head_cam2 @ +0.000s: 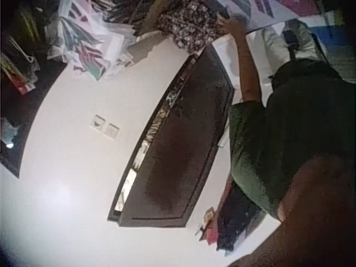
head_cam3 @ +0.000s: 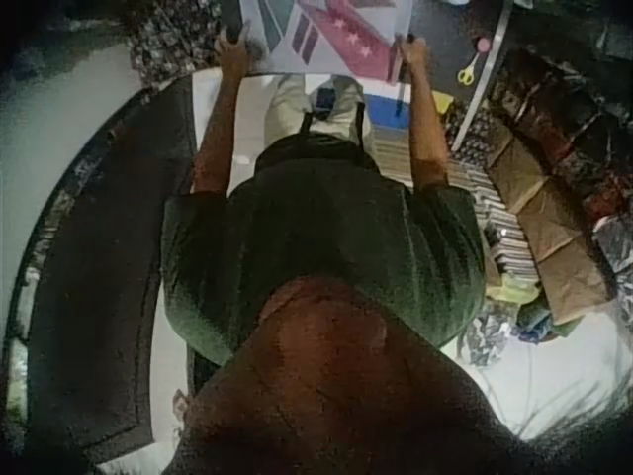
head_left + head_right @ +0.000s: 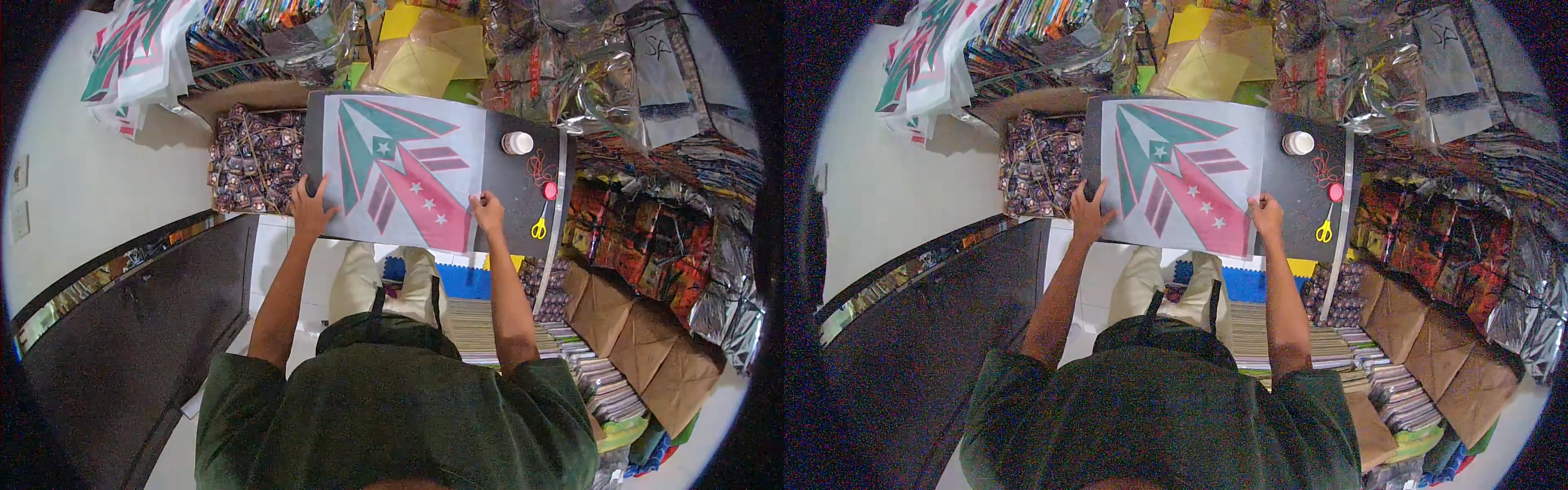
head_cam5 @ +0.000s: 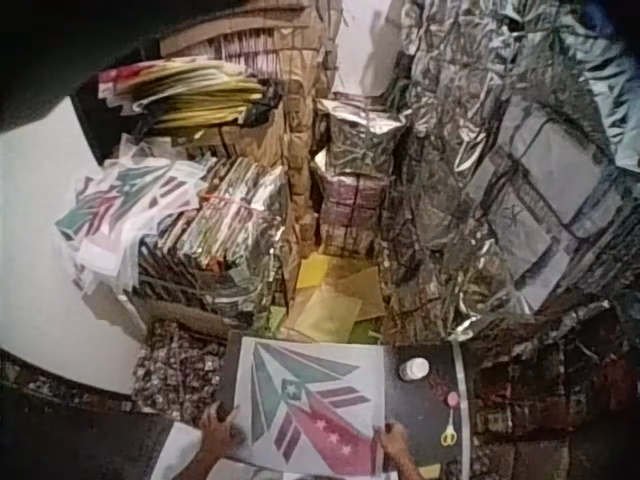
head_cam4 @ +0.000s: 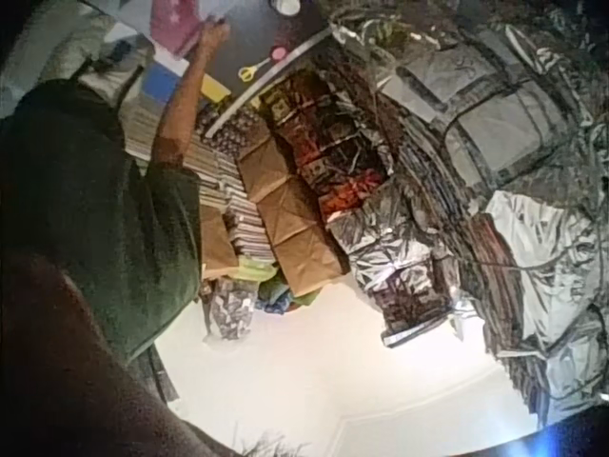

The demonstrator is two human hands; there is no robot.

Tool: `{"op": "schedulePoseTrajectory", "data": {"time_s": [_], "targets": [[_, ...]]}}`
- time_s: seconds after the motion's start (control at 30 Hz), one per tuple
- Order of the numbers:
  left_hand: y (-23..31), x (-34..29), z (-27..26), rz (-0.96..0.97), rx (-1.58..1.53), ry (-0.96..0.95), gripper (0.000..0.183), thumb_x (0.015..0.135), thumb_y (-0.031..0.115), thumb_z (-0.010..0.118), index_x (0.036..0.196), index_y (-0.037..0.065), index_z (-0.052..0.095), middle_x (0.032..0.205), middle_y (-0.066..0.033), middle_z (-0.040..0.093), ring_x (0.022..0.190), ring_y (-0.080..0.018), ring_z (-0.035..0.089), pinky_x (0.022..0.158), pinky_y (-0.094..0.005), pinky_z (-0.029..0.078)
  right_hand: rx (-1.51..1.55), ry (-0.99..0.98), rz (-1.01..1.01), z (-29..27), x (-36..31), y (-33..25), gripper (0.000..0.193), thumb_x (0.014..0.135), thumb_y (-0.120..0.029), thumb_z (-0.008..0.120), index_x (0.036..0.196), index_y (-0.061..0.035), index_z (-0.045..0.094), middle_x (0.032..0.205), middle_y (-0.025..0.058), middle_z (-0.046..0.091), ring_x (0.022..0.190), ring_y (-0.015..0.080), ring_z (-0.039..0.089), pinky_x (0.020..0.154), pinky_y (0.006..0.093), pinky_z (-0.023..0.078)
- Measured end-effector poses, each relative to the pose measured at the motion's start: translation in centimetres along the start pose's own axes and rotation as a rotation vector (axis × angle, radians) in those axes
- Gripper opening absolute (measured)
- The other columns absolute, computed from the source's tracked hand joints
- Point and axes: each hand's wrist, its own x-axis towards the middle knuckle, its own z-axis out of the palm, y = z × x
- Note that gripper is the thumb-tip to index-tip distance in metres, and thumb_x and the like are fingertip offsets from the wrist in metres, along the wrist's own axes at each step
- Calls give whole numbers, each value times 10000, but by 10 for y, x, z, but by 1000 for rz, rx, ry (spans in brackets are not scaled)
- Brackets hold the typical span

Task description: The person smooths a large patterned paper sheet on a table. They pick up a thin flexible rod and use yellow scissors to cut it into smaller pieces. Finally, they thread a white string through the cut pieces of the rod.

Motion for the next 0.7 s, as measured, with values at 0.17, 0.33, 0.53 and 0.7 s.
{"op": "schedulePoseTrajectory", "data": {"time_s": [0.17,0.33,0.53,0.7], "targets": [[-4,-2,-5,-38,-57,-57,977,786,520,852,1623,417,358,1648,-201,228,1469,-470,276,1129,-659,338,10,139,-22,4,-17,-6,415,877,-297,800,1180,-47,666,838,139,738,777,331,732,739,443,566],[-2,7,-11,27,-65,2,975,795,631,789,1630,354,370,1635,-216,284,1474,-467,293,1127,-672,324,-266,244,-122,-5,-34,-48,476,883,-273,796,1260,-44,620,1210,183,681,1149,384,640,957,476,510],[57,57,-20,275,78,53,948,867,617,719,1647,222,352,1684,-186,282,1537,-477,254,1195,-687,243,-435,226,-553,35,-30,-100,644,926,-440,720,1486,-167,556,1604,180,418,1499,435,330,1191,609,279],[110,92,9,412,30,67,914,925,584,664,1670,210,286,1743,-79,217,1597,-375,188,1230,-697,181,-523,176,-663,90,-8,-144,672,950,-538,649,1569,-336,485,1692,123,326,1570,414,221,1205,722,159]]}}
